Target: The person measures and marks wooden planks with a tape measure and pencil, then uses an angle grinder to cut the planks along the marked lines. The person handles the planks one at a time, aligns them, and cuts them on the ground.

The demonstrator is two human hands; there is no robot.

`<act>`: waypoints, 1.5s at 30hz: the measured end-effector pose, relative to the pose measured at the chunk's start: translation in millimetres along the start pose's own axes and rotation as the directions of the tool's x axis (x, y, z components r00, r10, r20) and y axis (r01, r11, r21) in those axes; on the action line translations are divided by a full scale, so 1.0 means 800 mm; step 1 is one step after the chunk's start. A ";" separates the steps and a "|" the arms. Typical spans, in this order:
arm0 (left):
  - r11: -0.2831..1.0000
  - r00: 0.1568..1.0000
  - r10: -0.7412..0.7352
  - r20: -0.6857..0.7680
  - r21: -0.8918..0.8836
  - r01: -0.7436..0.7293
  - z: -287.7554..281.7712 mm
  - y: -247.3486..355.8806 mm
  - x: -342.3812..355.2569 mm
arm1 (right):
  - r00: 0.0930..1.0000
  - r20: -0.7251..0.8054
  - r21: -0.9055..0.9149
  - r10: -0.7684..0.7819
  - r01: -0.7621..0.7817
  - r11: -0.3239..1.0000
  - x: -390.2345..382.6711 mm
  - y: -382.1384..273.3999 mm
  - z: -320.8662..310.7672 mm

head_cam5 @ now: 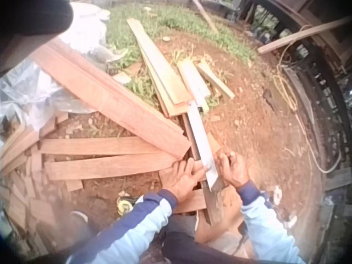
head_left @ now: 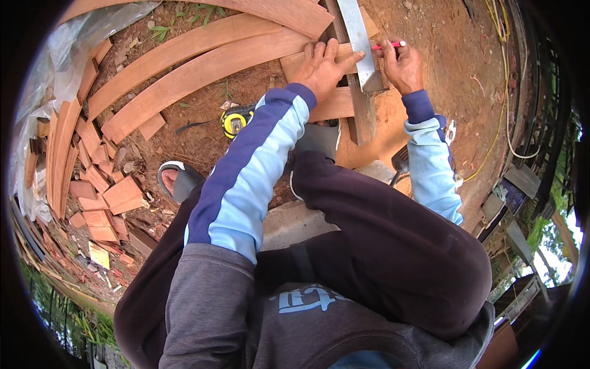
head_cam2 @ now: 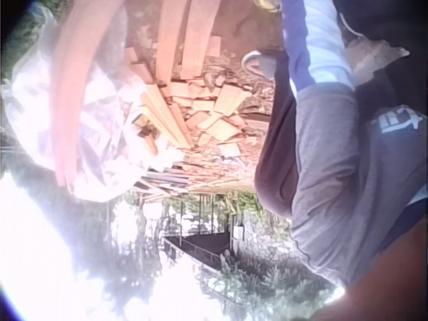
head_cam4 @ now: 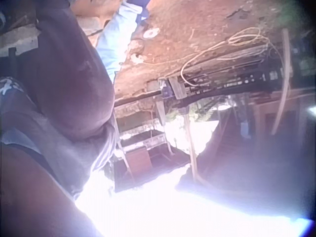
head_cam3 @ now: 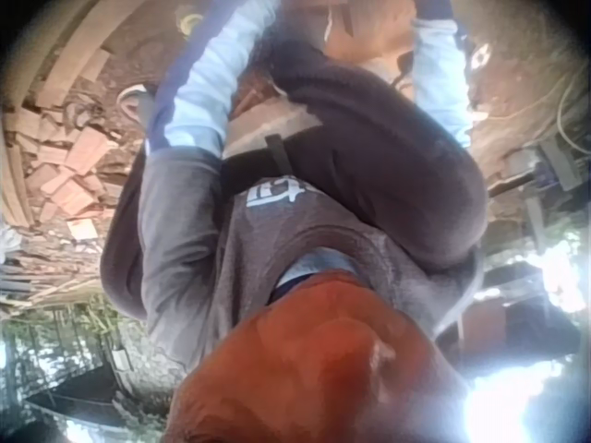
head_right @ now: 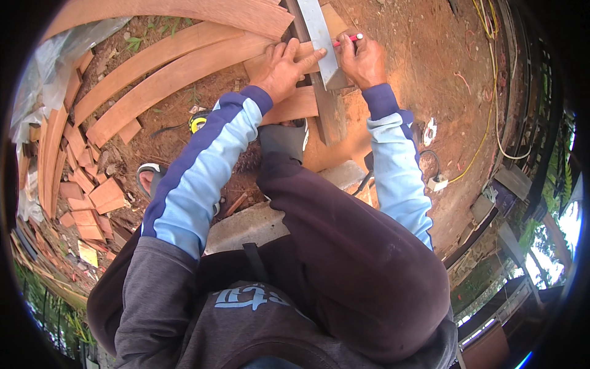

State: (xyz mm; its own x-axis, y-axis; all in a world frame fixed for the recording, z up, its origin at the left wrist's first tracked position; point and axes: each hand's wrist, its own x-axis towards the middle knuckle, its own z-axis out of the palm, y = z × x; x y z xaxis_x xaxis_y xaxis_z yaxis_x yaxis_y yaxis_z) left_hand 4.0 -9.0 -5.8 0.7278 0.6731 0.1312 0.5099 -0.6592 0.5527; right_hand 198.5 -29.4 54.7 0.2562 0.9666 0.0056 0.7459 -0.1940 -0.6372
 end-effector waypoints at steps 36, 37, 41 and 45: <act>0.952 0.968 -0.035 0.247 -0.287 0.107 -0.044 -0.032 -0.063 | 0.727 -0.064 0.739 0.683 -0.426 0.522 -0.166 0.040 -0.022; 0.943 0.947 -0.061 0.315 -0.294 0.159 -0.059 -0.026 -0.060 | 0.704 -0.063 0.740 0.707 -0.442 0.507 -0.163 0.031 -0.021; 0.935 0.933 -0.108 0.343 -0.285 0.213 -0.071 -0.025 -0.073 | 0.687 0.016 0.753 0.726 -0.486 0.444 -0.169 0.025 -0.012; 0.943 0.946 -0.144 0.290 -0.251 0.220 -0.074 -0.020 -0.090 | 0.674 0.029 0.693 0.738 -0.546 0.471 -0.181 0.031 0.008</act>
State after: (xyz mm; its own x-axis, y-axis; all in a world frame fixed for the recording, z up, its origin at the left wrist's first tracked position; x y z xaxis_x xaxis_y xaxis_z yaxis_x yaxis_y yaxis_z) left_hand -84.0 -27.0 24.5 0.7483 0.6344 -0.1937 0.5258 -0.3892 0.7564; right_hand 175.8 -173.4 33.5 0.7050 0.5137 -0.4889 -0.2146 -0.5026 -0.8375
